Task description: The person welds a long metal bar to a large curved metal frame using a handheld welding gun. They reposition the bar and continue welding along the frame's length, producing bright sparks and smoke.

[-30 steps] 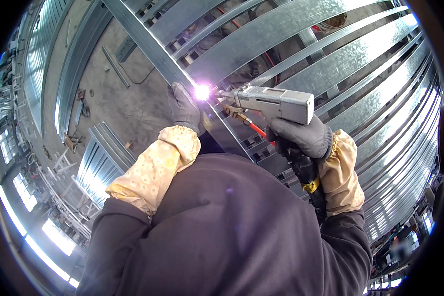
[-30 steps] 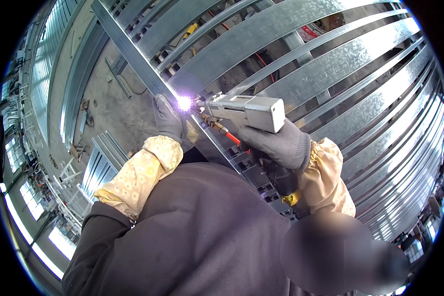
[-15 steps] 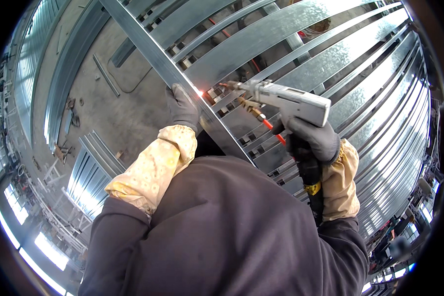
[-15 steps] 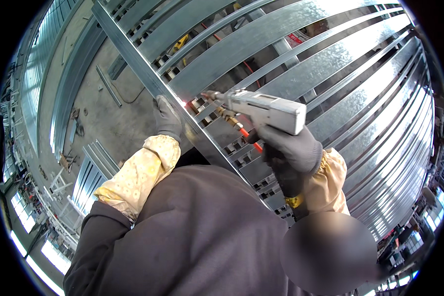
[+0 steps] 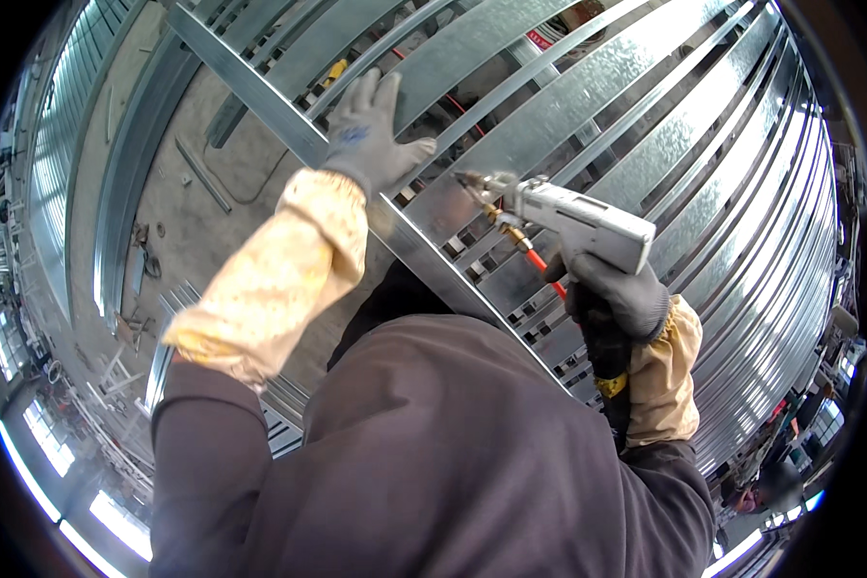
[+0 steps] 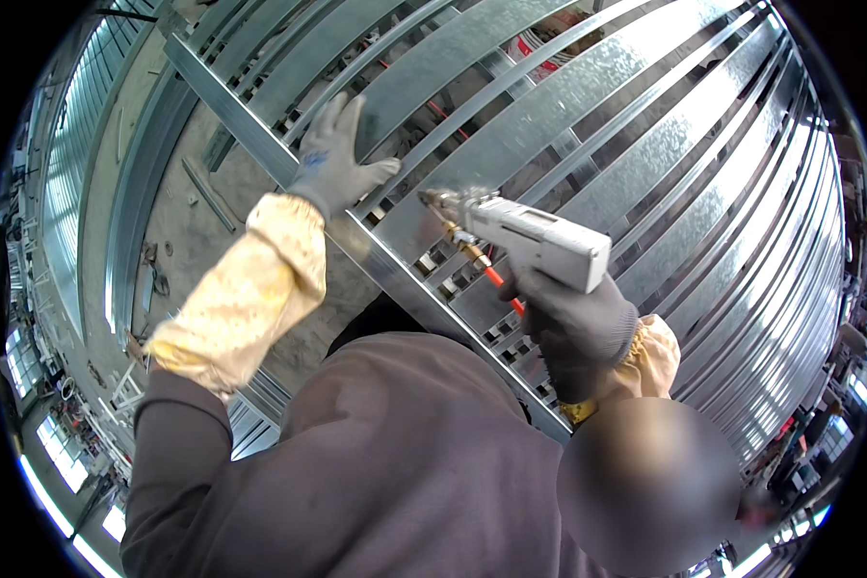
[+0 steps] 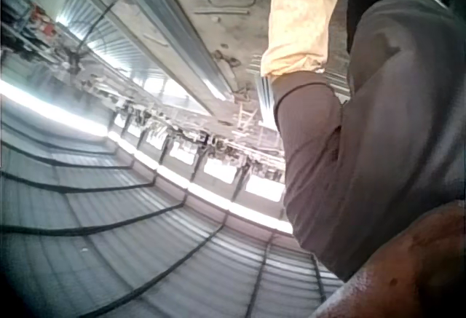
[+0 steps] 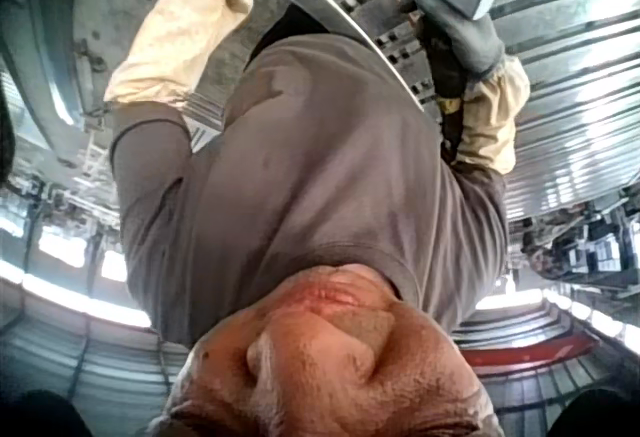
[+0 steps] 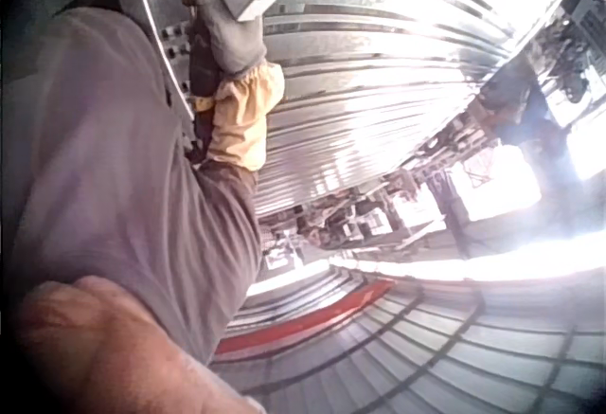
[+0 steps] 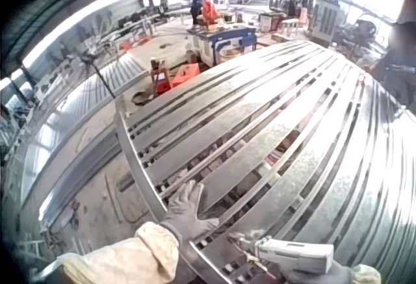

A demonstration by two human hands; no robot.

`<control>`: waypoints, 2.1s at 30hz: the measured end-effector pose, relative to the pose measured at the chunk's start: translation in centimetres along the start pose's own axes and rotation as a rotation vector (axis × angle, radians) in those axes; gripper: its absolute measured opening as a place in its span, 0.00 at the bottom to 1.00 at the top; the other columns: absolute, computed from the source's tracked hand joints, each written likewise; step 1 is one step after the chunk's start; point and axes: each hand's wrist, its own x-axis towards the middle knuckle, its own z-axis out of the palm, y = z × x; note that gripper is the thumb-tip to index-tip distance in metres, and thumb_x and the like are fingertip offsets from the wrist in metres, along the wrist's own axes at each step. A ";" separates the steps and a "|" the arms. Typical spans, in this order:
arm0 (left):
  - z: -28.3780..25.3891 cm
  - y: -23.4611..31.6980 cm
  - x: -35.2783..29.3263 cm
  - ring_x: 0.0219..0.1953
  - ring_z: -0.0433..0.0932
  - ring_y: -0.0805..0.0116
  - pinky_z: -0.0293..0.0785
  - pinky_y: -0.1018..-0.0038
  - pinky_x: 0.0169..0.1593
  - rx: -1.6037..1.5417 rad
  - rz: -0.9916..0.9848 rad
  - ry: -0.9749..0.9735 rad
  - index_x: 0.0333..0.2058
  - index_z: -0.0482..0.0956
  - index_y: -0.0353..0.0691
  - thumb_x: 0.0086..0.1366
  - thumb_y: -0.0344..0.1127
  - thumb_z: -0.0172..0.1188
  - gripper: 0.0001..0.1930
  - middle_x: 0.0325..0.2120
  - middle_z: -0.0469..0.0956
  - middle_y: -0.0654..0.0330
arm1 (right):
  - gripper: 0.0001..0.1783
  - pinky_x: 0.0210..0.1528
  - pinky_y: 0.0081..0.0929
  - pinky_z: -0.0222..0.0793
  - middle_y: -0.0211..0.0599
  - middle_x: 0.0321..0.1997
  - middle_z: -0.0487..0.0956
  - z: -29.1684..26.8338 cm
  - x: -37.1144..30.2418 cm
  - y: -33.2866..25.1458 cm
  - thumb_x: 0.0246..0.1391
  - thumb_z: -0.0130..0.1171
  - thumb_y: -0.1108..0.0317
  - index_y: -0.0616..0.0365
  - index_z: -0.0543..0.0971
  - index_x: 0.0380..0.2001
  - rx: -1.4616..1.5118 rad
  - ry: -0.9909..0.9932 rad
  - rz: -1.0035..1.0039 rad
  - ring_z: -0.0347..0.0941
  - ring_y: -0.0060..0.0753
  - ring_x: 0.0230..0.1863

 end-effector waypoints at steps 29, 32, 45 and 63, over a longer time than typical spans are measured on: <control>0.3 5.7 7.4 0.73 0.48 0.39 0.55 0.52 0.71 0.507 0.113 -0.318 0.73 0.41 0.43 0.43 0.64 0.76 0.68 0.71 0.44 0.39 | 0.22 0.25 0.15 0.71 0.29 0.35 0.83 -1.4 10.8 1.6 0.59 0.64 0.60 0.62 0.79 0.52 -0.022 -0.434 0.003 0.73 0.11 0.25; 0.6 5.6 7.6 0.72 0.49 0.39 0.57 0.51 0.70 0.500 0.126 -0.306 0.73 0.42 0.43 0.41 0.64 0.77 0.69 0.70 0.45 0.39 | 0.22 0.28 0.16 0.73 0.30 0.36 0.83 -1.6 11.4 1.2 0.59 0.64 0.60 0.62 0.79 0.52 -0.096 -0.456 0.102 0.74 0.12 0.28; 0.8 4.8 7.2 0.71 0.52 0.39 0.59 0.50 0.69 0.499 0.143 -0.252 0.73 0.44 0.43 0.39 0.65 0.77 0.70 0.70 0.46 0.39 | 0.22 0.41 0.20 0.76 0.33 0.40 0.83 -1.4 12.3 1.6 0.59 0.64 0.61 0.63 0.78 0.53 -0.127 -0.511 0.062 0.76 0.18 0.38; 0.9 4.6 7.2 0.70 0.53 0.39 0.60 0.48 0.68 0.497 0.169 -0.232 0.73 0.44 0.47 0.39 0.64 0.78 0.69 0.70 0.46 0.41 | 0.25 0.29 0.15 0.74 0.33 0.35 0.82 -1.2 11.9 1.6 0.60 0.64 0.58 0.63 0.77 0.54 -0.127 -0.483 0.054 0.76 0.15 0.29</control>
